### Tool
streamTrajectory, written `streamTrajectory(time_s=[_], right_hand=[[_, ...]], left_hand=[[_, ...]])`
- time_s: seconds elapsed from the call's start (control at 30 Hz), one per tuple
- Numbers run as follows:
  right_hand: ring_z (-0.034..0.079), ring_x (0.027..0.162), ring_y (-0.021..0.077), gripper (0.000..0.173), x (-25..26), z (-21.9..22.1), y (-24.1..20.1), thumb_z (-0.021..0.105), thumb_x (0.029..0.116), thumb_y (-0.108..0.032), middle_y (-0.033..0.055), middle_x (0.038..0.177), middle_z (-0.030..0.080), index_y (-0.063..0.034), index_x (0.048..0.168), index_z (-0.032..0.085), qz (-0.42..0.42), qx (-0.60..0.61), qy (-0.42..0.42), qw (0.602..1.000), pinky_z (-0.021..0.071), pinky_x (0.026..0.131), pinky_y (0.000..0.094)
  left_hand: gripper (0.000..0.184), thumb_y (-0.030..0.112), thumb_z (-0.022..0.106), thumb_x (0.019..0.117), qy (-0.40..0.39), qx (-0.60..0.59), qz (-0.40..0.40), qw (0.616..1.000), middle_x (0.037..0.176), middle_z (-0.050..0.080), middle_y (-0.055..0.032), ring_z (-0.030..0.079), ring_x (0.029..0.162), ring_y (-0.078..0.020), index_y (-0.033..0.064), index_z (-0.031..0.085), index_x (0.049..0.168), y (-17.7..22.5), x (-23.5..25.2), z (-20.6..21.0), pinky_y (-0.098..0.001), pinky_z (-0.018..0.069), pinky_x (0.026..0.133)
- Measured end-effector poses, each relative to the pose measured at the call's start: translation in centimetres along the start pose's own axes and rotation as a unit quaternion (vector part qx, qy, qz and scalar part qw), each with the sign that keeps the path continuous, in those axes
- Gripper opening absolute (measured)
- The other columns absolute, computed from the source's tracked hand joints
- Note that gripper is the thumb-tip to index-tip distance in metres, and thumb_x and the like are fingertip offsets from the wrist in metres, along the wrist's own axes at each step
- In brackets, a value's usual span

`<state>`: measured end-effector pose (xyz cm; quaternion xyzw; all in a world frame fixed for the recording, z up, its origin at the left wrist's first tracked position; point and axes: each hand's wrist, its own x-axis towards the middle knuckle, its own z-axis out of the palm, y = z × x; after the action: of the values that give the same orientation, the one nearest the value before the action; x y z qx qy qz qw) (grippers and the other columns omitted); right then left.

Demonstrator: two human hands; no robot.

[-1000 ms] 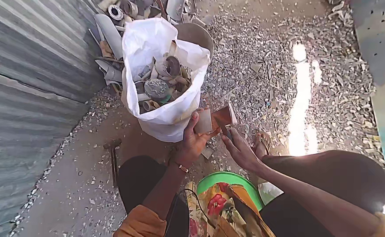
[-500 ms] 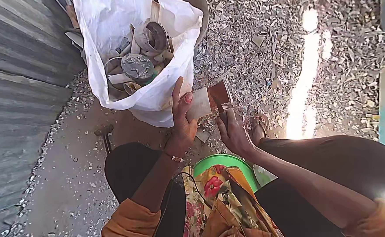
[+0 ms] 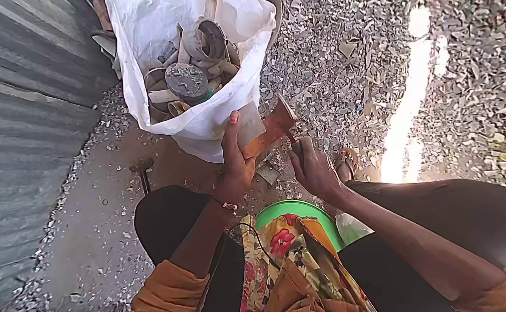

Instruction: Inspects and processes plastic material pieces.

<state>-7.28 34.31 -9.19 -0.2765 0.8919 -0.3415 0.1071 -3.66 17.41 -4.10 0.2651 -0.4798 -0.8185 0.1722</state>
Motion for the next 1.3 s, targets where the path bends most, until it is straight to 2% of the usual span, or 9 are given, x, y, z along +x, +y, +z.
streamTrajectory(time_s=[0.13,0.27,0.43,0.63,0.73,0.8,0.87,1.17,1.3], right_hand=[[0.059,0.057,0.0207,0.031,-0.3,1.1,-0.9,0.046,0.1064,-0.028,0.004,0.065,0.054,-0.0005,0.119,0.051,0.023,0.055,0.0,0.998,0.0505,0.056,0.0393],[0.048,0.056,0.01,0.025,0.0,0.7,-1.8,0.045,0.1089,-0.028,-0.0016,0.067,0.044,-0.0044,0.115,0.049,0.099,0.218,-0.09,0.967,0.045,0.057,0.03],[0.038,0.039,0.006,0.019,1.5,-1.4,-1.0,0.041,0.1121,-0.026,-0.0041,0.055,0.034,-0.0107,0.101,0.044,0.192,0.465,-0.231,0.833,0.041,0.04,0.0205],[0.035,0.035,0.002,0.027,0.8,-2.2,-1.3,0.032,0.1139,-0.027,-0.0072,0.048,0.032,-0.012,0.094,0.045,0.275,0.575,-0.255,0.727,0.0396,0.037,0.0167],[0.037,0.038,0.0038,0.019,0.3,-2.4,-2.0,0.042,0.1121,-0.023,-0.0047,0.053,0.034,-0.0095,0.099,0.044,0.228,0.474,-0.22,0.822,0.0405,0.039,0.0183],[0.044,0.051,0.0079,0.021,-0.6,-2.9,-2.8,0.049,0.1091,-0.027,-0.0022,0.064,0.041,-0.0067,0.111,0.049,0.111,0.262,-0.155,0.946,0.0413,0.052,0.0253],[0.05,0.055,0.0121,0.027,-1.4,-2.7,-3.1,0.05,0.1063,-0.032,-0.0018,0.064,0.046,-0.0069,0.114,0.05,0.005,0.113,-0.069,0.991,0.0456,0.055,0.0316],[0.054,0.046,0.0215,0.028,-1.6,-2.8,-1.8,0.06,0.0948,-0.014,0.0074,0.062,0.055,0.0022,0.115,0.069,-0.287,-0.092,0.178,0.937,0.0425,0.04,0.0328],[0.047,0.047,0.0201,0.025,-1.6,-3.2,-1.7,0.06,0.095,-0.009,0.007,0.063,0.05,-0.0047,0.116,0.073,-0.372,-0.109,0.204,0.899,0.035,0.041,0.0308]], left_hand=[[0.034,0.05,0.071,0.0904,-0.059,-0.006,0.068,0.996,0.105,0.069,0.0042,0.069,0.101,-0.0093,0.023,0.062,0.108,-0.1,-0.1,-0.4,-0.034,0.0603,0.088],[0.043,0.053,0.07,0.0906,-0.05,0.002,0.058,0.997,0.111,0.069,0.0035,0.068,0.106,-0.0111,0.022,0.062,0.119,0.0,0.1,-1.1,-0.0352,0.0595,0.091],[0.04,0.051,0.066,0.0944,-0.035,0.016,0.051,0.998,0.11,0.071,0.003,0.069,0.103,-0.0104,0.0202,0.066,0.119,-0.5,0.6,-1.8,-0.0327,0.0598,0.089],[0.048,0.055,0.071,0.089,-0.012,0.021,0.024,0.999,0.11,0.071,0.0021,0.069,0.103,-0.0109,0.019,0.064,0.121,-1.2,0.4,-2.1,-0.0333,0.0603,0.087],[0.033,0.056,0.06,0.0963,-0.016,-0.029,0.004,0.999,0.087,0.066,0.0067,0.067,0.083,-0.0062,0.0242,0.063,0.104,-1.3,0.7,-2.3,-0.0285,0.0599,0.078],[0.053,0.064,0.036,0.1029,-0.041,-0.098,-0.014,0.994,0.059,0.048,0.0077,0.055,0.058,-0.0061,0.0249,0.054,0.071,-1.0,1.5,-2.7,-0.0263,0.0542,0.062],[0.068,0.073,0.019,0.1002,-0.077,-0.159,-0.038,0.984,0.057,0.044,0.0055,0.053,0.057,-0.0089,0.0228,0.053,0.07,-0.6,1.6,-3.2,-0.0313,0.0552,0.064],[0.085,0.086,0.008,0.0879,-0.013,-0.255,-0.137,0.957,0.067,0.057,0.001,0.064,0.071,-0.0153,0.0199,0.06,0.076,0.2,-0.5,-3.3,-0.0395,0.0591,0.066],[0.085,0.083,0.013,0.0907,-0.108,-0.273,-0.136,0.946,0.076,0.063,-0.0021,0.068,0.082,-0.0196,0.0165,0.065,0.081,-0.2,-0.1,-4.1,-0.0433,0.0604,0.079]])
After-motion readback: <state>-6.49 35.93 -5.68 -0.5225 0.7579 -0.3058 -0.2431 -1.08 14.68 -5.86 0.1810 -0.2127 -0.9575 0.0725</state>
